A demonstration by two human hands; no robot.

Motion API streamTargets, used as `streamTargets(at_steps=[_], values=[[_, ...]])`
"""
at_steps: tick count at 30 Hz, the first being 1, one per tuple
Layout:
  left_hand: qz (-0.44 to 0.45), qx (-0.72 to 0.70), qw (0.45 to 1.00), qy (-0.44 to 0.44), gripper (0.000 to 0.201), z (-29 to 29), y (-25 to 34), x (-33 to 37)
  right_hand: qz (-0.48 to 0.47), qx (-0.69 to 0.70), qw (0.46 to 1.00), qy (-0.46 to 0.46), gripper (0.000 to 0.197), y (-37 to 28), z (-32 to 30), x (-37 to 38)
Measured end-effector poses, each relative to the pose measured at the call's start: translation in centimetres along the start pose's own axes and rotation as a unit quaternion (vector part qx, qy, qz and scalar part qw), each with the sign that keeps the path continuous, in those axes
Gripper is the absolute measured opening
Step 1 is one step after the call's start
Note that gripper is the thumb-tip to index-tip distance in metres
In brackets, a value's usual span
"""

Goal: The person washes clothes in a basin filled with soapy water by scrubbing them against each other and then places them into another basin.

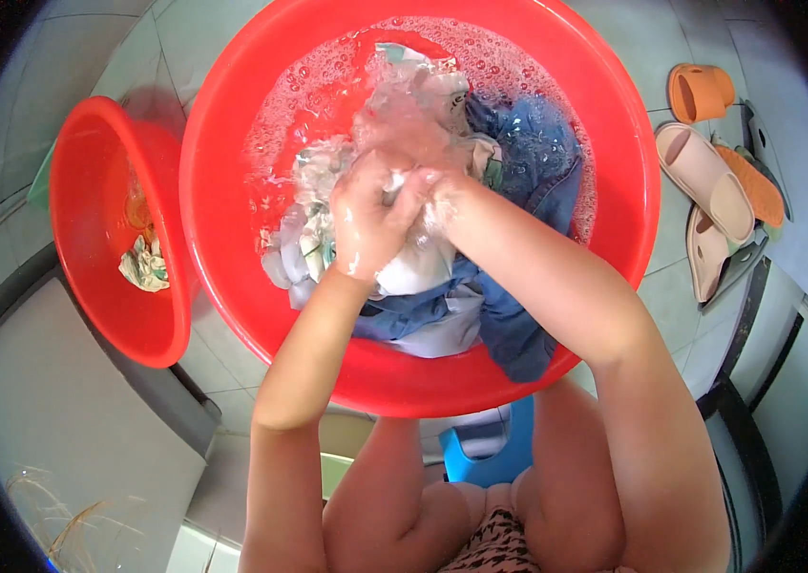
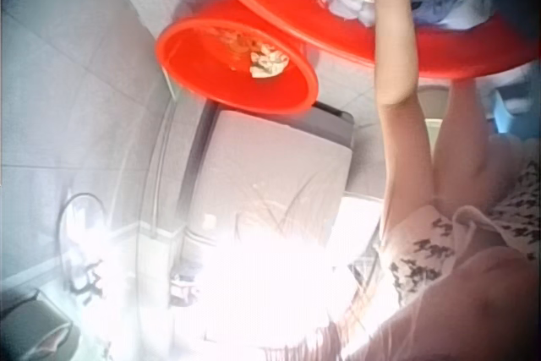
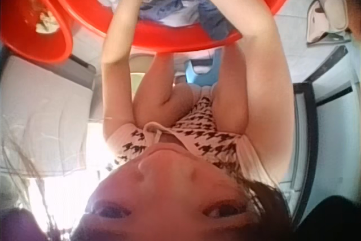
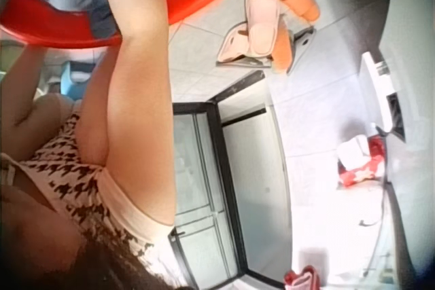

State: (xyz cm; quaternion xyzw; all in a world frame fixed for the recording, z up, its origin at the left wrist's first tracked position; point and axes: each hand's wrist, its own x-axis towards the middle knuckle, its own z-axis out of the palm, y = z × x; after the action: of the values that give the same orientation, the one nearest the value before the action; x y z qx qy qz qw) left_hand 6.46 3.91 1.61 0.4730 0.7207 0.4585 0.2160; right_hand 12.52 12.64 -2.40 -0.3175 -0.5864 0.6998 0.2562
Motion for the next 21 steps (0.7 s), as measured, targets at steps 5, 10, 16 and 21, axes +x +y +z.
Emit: streamTargets(at_steps=[5,10,16,21], values=[[-0.095,0.095,0.991,-0.002,0.026,-2.8,-1.3,2.5,0.346,0.244,0.89,0.17,0.031,-4.1,4.6,-1.7],[0.05,0.082,0.995,0.008,0.027,0.1,2.5,1.3,0.33,0.392,0.858,0.04,0.031,0.3,0.2,-1.8],[-0.1,0.065,0.993,-0.015,0.025,-2.0,-2.4,3.4,0.325,0.241,0.913,0.044,0.035,-2.9,0.9,-1.4],[-0.146,-0.041,0.988,0.026,0.025,-1.4,-6.4,1.8,0.092,-0.048,0.994,0.038,0.035,0.7,-1.9,1.2]])
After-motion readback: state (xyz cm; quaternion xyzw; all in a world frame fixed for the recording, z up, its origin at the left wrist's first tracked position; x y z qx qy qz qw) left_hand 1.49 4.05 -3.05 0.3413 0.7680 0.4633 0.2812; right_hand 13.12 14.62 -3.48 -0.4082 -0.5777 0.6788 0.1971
